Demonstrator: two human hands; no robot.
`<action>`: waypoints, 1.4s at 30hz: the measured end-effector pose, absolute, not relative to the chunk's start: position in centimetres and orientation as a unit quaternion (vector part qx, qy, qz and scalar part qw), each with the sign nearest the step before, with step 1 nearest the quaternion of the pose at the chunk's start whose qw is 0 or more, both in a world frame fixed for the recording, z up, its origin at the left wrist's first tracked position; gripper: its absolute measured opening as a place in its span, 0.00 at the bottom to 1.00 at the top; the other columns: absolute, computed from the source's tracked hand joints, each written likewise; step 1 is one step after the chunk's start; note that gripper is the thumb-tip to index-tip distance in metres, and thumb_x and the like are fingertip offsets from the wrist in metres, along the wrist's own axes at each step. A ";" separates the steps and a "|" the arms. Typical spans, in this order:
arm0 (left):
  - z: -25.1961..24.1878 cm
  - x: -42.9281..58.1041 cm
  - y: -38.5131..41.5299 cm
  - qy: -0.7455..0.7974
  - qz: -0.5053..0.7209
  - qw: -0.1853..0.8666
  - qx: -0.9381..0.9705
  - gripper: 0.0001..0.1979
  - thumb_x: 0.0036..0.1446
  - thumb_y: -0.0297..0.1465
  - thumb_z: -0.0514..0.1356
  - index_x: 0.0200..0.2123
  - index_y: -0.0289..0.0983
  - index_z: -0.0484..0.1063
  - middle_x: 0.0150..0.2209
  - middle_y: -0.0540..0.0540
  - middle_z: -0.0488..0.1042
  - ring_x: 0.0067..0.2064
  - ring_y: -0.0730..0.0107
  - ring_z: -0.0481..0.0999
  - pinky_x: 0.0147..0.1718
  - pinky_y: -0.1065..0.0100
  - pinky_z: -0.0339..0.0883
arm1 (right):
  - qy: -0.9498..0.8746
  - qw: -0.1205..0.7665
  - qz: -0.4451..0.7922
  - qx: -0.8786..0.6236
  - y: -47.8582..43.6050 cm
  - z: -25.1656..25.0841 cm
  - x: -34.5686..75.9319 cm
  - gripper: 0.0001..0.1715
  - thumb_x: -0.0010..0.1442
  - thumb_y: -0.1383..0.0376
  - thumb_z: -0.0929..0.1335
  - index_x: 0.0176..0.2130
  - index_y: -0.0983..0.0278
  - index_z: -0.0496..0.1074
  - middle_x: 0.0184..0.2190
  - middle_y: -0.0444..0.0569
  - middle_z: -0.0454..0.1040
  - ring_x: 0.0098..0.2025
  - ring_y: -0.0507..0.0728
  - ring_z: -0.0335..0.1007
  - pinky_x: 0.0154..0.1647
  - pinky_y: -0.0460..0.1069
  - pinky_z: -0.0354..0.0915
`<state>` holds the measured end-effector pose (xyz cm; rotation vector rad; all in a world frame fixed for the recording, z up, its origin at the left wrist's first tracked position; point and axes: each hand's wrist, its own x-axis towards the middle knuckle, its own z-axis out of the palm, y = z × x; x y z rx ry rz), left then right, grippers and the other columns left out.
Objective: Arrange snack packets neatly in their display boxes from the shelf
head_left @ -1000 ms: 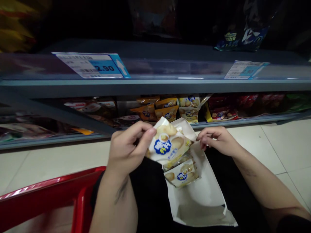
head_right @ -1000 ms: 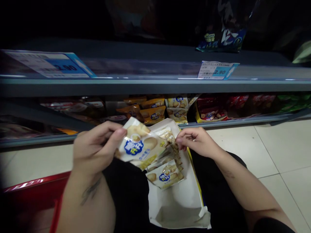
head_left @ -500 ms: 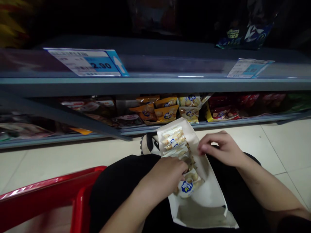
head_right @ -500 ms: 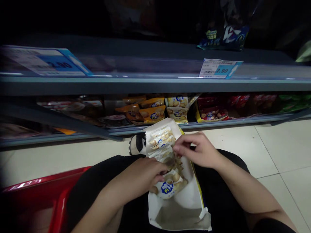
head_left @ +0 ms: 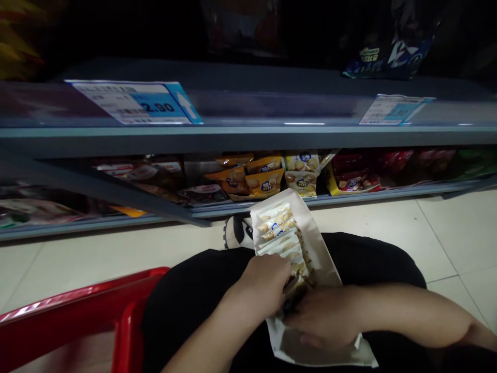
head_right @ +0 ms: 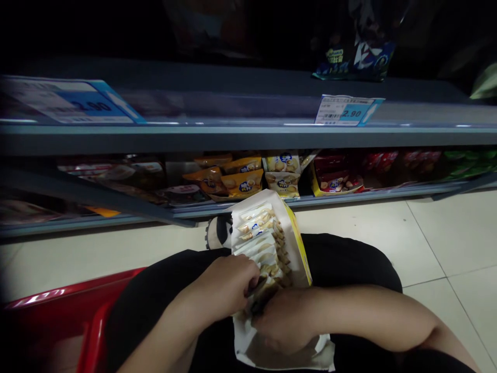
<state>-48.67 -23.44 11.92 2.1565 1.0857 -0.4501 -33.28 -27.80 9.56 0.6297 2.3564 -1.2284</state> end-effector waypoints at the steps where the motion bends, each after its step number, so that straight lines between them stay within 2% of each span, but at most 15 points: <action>1: 12.2 -48.6 -23.4 0.426 -0.176 0.332 0.823 0.11 0.44 0.17 0.56 0.28 0.35 0.74 0.32 0.40 0.78 0.36 0.54 0.78 0.31 0.64 0.63 | 0.848 0.218 -0.433 0.214 -27.7 9.7 -33.2 0.20 0.59 0.65 0.66 0.49 0.72 0.75 0.40 0.62 0.80 0.41 0.65 0.78 0.37 0.53 0.70; 5: 13.1 -48.5 -22.9 0.432 -0.174 0.314 0.827 0.13 0.49 0.16 0.53 0.33 0.33 0.75 0.36 0.36 0.78 0.40 0.49 0.78 0.36 0.59 0.65 | 0.871 0.241 -0.385 0.188 -27.4 10.2 -33.3 0.32 0.61 0.64 0.65 0.62 0.73 0.62 0.39 0.63 0.80 0.41 0.65 0.78 0.37 0.53 0.71; 8: 13.1 -48.2 -22.7 0.417 -0.169 0.318 0.834 0.12 0.51 0.16 0.53 0.33 0.32 0.75 0.37 0.35 0.78 0.41 0.48 0.78 0.37 0.58 0.66 | 0.872 0.249 -0.370 0.203 -27.7 9.8 -33.8 0.39 0.61 0.64 0.66 0.67 0.72 0.54 0.38 0.62 0.80 0.40 0.66 0.78 0.34 0.54 0.71; 11: 12.5 -48.2 -22.9 0.418 -0.158 0.323 0.834 0.13 0.50 0.16 0.53 0.32 0.33 0.75 0.36 0.37 0.78 0.40 0.51 0.78 0.38 0.59 0.67 | 0.866 0.262 -0.374 0.204 -28.1 9.6 -34.0 0.40 0.60 0.64 0.67 0.67 0.71 0.53 0.39 0.64 0.80 0.39 0.66 0.78 0.34 0.54 0.70; 13: 12.2 -48.6 -23.0 0.423 -0.154 0.323 0.833 0.12 0.50 0.18 0.55 0.33 0.34 0.75 0.36 0.39 0.78 0.40 0.52 0.78 0.38 0.60 0.67 | 0.866 0.251 -0.389 0.186 -27.8 10.4 -33.6 0.37 0.58 0.65 0.68 0.64 0.69 0.59 0.38 0.61 0.80 0.37 0.64 0.78 0.34 0.53 0.69; 16: 12.4 -49.7 -23.0 0.427 -0.127 0.326 0.834 0.09 0.51 0.23 0.59 0.35 0.37 0.76 0.36 0.42 0.79 0.40 0.54 0.79 0.39 0.61 0.69 | 0.854 0.151 -0.473 0.156 -25.4 12.6 -31.6 0.24 0.60 0.68 0.67 0.56 0.63 0.70 0.37 0.53 0.81 0.36 0.57 0.77 0.35 0.48 0.67; 19: 13.0 -50.6 -22.5 0.454 -0.085 0.293 0.837 0.09 0.58 0.32 0.59 0.41 0.39 0.76 0.39 0.42 0.79 0.41 0.52 0.79 0.39 0.57 0.70 | 0.784 -0.087 -0.537 0.300 -20.7 13.2 -28.2 0.15 0.65 0.61 0.63 0.48 0.63 0.73 0.36 0.49 0.79 0.31 0.51 0.75 0.31 0.45 0.66; 21: 13.2 -50.7 -22.2 0.482 -0.073 0.251 0.836 0.13 0.62 0.37 0.57 0.46 0.39 0.75 0.43 0.40 0.79 0.42 0.50 0.79 0.41 0.54 0.71 | 0.732 -0.254 -0.392 0.496 -17.1 11.7 -26.0 0.18 0.66 0.57 0.61 0.43 0.65 0.74 0.30 0.48 0.77 0.25 0.52 0.71 0.27 0.46 0.65; 23: 13.1 -50.6 -22.0 0.499 -0.075 0.216 0.836 0.15 0.64 0.37 0.55 0.49 0.39 0.74 0.44 0.39 0.79 0.43 0.49 0.79 0.42 0.52 0.72 | 0.679 -0.332 -0.179 0.630 -14.1 9.2 -24.7 0.15 0.63 0.58 0.64 0.43 0.65 0.74 0.32 0.51 0.76 0.30 0.55 0.72 0.33 0.49 0.66; 27: 12.8 -50.1 -22.1 0.487 -0.079 0.211 0.844 0.15 0.65 0.37 0.54 0.50 0.38 0.73 0.46 0.38 0.78 0.45 0.50 0.79 0.42 0.53 0.73 | 0.660 -0.279 0.062 0.695 -10.3 4.9 -24.8 0.16 0.64 0.58 0.63 0.43 0.66 0.74 0.45 0.61 0.72 0.48 0.65 0.65 0.47 0.57 0.63; 29: 12.9 -49.9 -22.2 0.470 -0.077 0.220 0.852 0.15 0.65 0.37 0.54 0.50 0.38 0.74 0.46 0.38 0.78 0.45 0.51 0.79 0.43 0.53 0.73 | 0.652 -0.232 0.129 0.710 -9.4 4.1 -25.6 0.19 0.65 0.56 0.62 0.43 0.67 0.73 0.49 0.65 0.68 0.52 0.69 0.60 0.49 0.60 0.60; 33: 13.1 -49.8 -22.3 0.462 -0.069 0.215 0.858 0.15 0.65 0.37 0.54 0.50 0.39 0.74 0.47 0.39 0.78 0.45 0.51 0.79 0.43 0.52 0.73 | 0.629 -0.233 0.137 0.728 -8.5 3.8 -26.7 0.16 0.64 0.57 0.63 0.40 0.67 0.72 0.50 0.64 0.65 0.52 0.69 0.58 0.50 0.62 0.59; 36: 13.0 -50.0 -22.1 0.469 -0.056 0.201 0.858 0.15 0.65 0.37 0.54 0.49 0.39 0.74 0.47 0.40 0.78 0.44 0.52 0.80 0.42 0.53 0.74 | 0.629 -0.330 0.104 0.696 -8.9 4.3 -26.4 0.12 0.65 0.61 0.62 0.37 0.65 0.71 0.48 0.61 0.66 0.51 0.65 0.61 0.51 0.59 0.60; 39: 12.8 -50.7 -21.9 0.488 -0.034 0.175 0.855 0.14 0.65 0.37 0.54 0.48 0.40 0.74 0.46 0.42 0.79 0.42 0.53 0.80 0.40 0.54 0.74 | 0.630 -0.441 0.081 0.634 -10.6 5.2 -25.3 0.13 0.68 0.63 0.58 0.40 0.65 0.68 0.42 0.58 0.71 0.45 0.60 0.68 0.47 0.55 0.64; 42: 12.7 -51.4 -21.9 0.516 0.025 0.142 0.844 0.13 0.64 0.38 0.55 0.46 0.41 0.75 0.44 0.44 0.79 0.40 0.54 0.80 0.36 0.57 0.74 | 0.658 -0.489 0.114 0.561 -13.6 6.6 -24.1 0.09 0.67 0.64 0.60 0.42 0.63 0.68 0.38 0.55 0.75 0.42 0.59 0.73 0.44 0.54 0.67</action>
